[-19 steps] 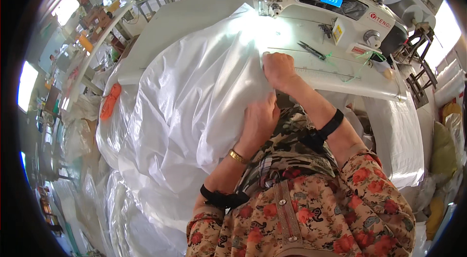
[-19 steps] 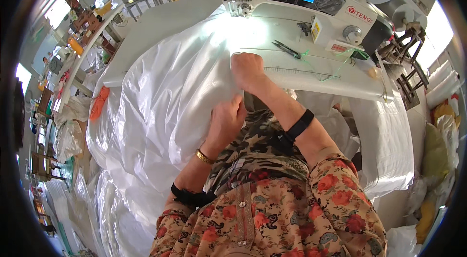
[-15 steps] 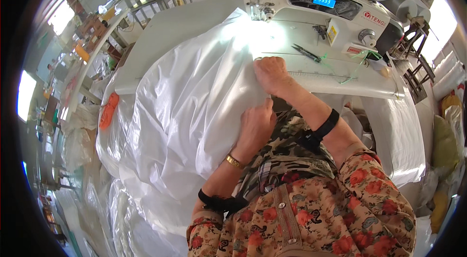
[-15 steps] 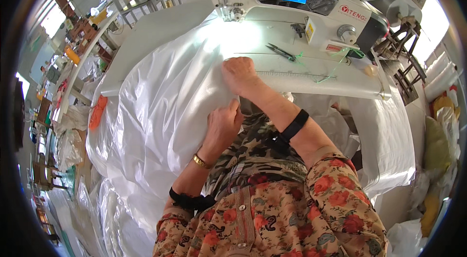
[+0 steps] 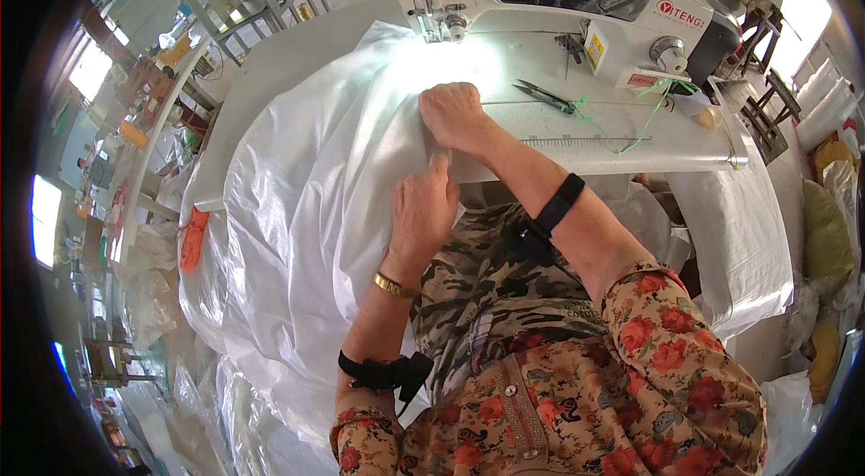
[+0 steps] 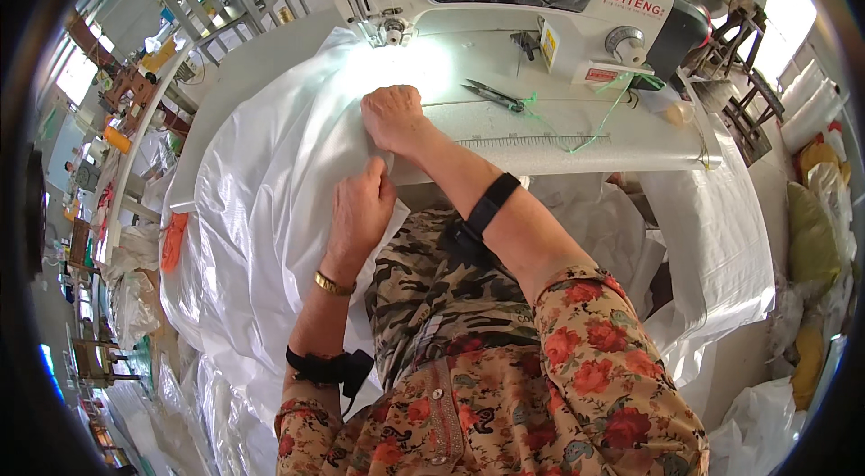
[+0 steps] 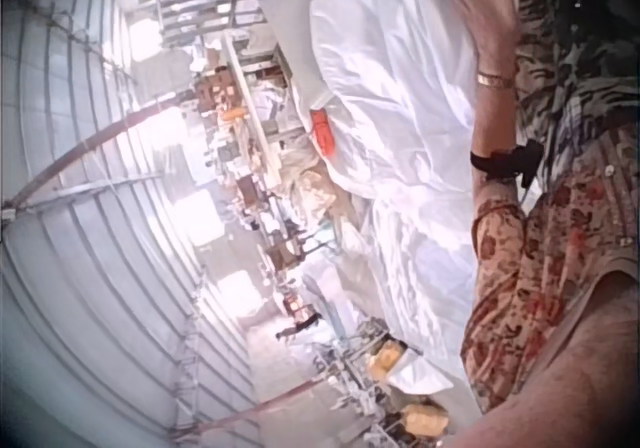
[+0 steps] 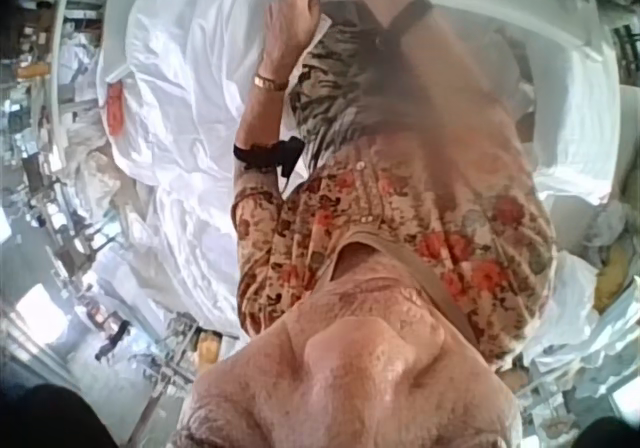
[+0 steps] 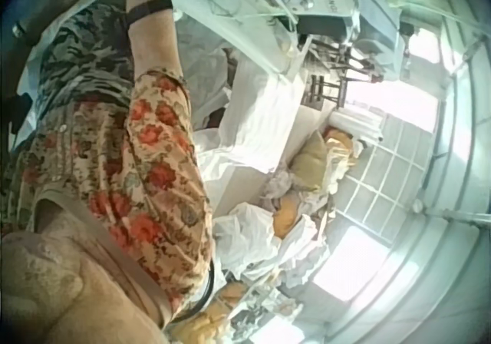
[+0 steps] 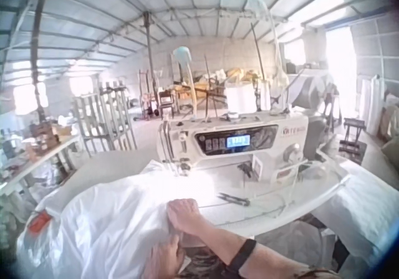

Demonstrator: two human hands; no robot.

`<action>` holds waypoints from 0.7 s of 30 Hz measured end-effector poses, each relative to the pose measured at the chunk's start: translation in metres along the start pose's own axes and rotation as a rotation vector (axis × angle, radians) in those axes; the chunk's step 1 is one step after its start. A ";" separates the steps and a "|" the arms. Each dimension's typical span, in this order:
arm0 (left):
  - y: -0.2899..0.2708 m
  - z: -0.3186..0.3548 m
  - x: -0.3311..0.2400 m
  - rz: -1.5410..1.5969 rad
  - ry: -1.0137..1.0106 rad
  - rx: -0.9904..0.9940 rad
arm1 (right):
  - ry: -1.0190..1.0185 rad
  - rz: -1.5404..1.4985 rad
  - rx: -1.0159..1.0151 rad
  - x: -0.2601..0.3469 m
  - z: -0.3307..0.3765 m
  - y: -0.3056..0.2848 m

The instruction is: Sewing large white plastic or fabric sheets using an industrial sewing machine.

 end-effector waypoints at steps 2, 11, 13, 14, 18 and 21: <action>0.000 -0.015 -0.003 -0.026 -0.046 0.008 | -0.068 0.008 -0.072 -0.010 -0.008 0.004; -0.015 0.002 -0.023 0.094 0.102 -0.064 | 0.177 -0.105 -0.018 -0.050 -0.013 0.017; -0.033 0.052 -0.037 0.209 0.251 -0.088 | 0.171 -0.163 -0.256 -0.053 0.015 -0.004; -0.040 0.078 -0.028 0.167 0.202 -0.129 | 0.202 -0.212 -0.220 -0.049 0.030 -0.007; -0.051 0.184 0.063 0.040 -0.115 -0.426 | 0.110 -0.368 -0.357 0.010 0.130 -0.033; -0.024 0.245 0.151 0.147 -0.529 -0.404 | 0.199 -0.894 -0.203 0.044 0.177 0.048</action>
Point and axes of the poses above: each hand's wrist, its own z-axis away from the middle knuckle, its own y-axis out of the palm, x = y × z, the point moved 9 cm from there along -z, towards the middle knuckle, and after that the axes turned 15 degrees about -y, right-handed, at the moved point
